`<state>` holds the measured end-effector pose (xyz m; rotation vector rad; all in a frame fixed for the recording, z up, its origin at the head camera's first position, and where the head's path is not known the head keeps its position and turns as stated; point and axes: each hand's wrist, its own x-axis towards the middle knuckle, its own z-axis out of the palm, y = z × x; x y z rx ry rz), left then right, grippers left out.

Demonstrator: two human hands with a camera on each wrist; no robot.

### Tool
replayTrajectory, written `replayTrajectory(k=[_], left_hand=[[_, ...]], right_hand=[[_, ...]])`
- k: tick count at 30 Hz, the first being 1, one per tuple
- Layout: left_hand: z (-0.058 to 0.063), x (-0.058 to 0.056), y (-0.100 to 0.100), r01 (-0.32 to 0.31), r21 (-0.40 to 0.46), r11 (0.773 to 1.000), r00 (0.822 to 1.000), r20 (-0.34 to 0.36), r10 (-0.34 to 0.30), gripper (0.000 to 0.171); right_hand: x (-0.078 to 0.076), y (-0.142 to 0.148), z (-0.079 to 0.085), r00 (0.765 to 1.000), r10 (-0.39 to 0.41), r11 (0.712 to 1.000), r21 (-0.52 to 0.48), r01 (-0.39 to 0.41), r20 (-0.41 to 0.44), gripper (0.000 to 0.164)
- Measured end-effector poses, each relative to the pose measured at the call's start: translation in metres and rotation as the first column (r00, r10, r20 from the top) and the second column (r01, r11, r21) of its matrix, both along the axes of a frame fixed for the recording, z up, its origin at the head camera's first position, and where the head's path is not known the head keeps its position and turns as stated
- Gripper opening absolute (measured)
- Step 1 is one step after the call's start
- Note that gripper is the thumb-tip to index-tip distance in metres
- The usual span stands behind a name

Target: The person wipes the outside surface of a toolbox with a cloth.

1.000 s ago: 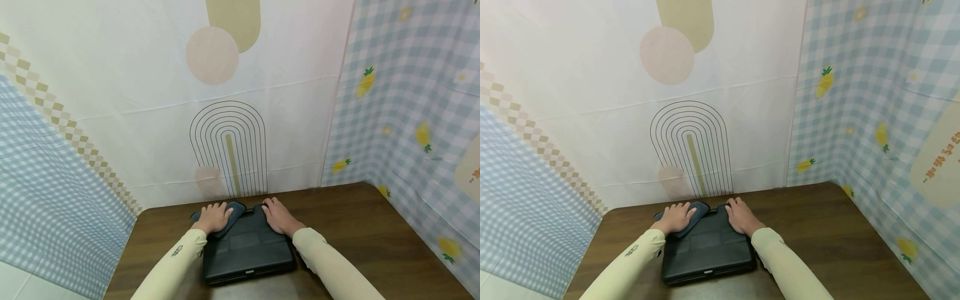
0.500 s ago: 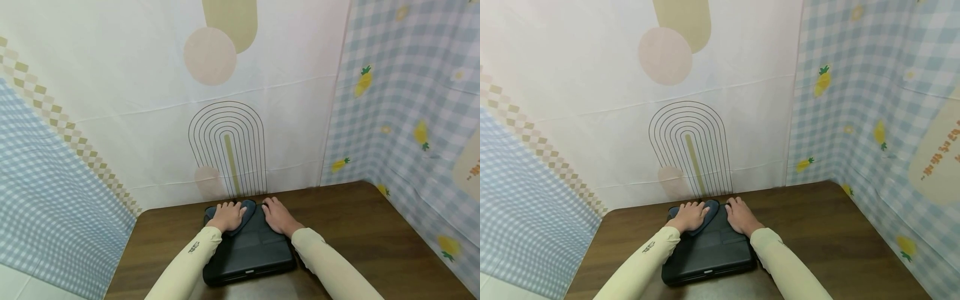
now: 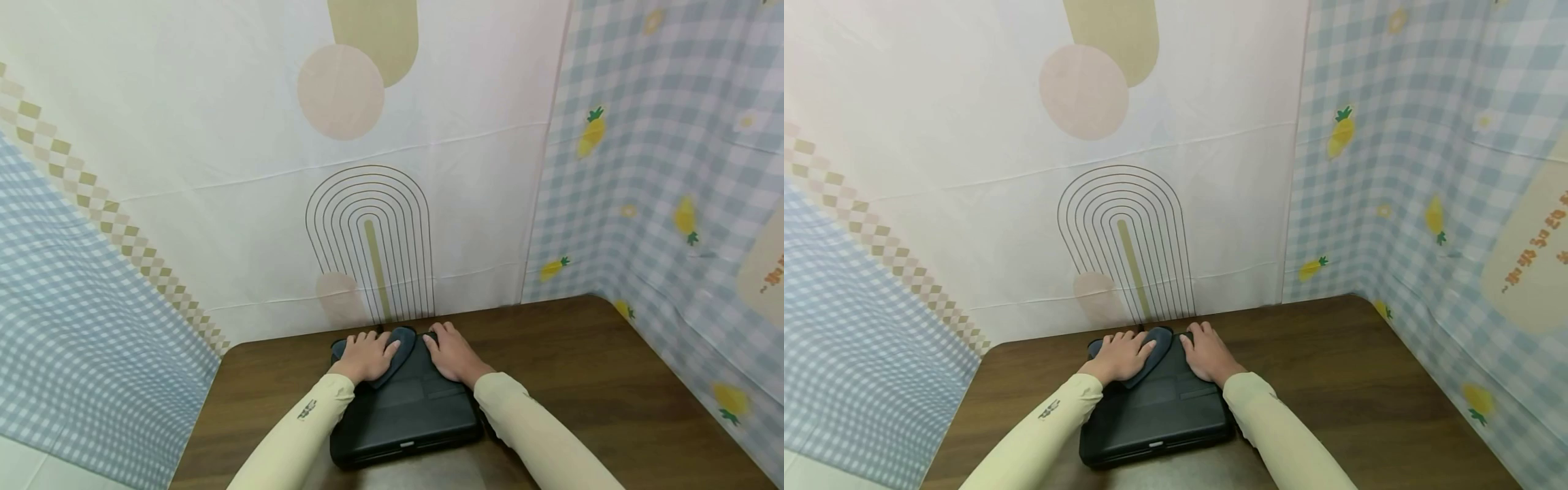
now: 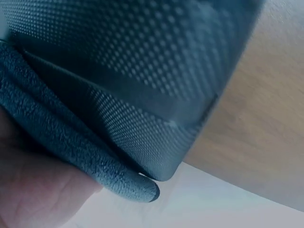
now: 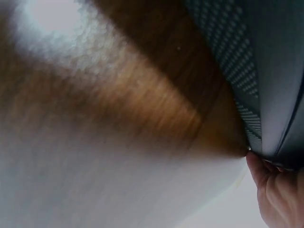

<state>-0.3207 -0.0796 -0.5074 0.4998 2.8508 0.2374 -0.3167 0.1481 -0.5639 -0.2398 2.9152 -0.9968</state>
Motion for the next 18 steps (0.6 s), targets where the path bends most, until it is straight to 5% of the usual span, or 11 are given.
replayTrajectory(k=[18], left_hand=[[-0.008,-0.002,-0.036,-0.068,0.057,0.996,0.996,-0.046,0.071,0.068]], right_hand=[[0.003,-0.001,0.006,1.000,-0.012,1.000,-0.014,0.012,0.005,0.046]])
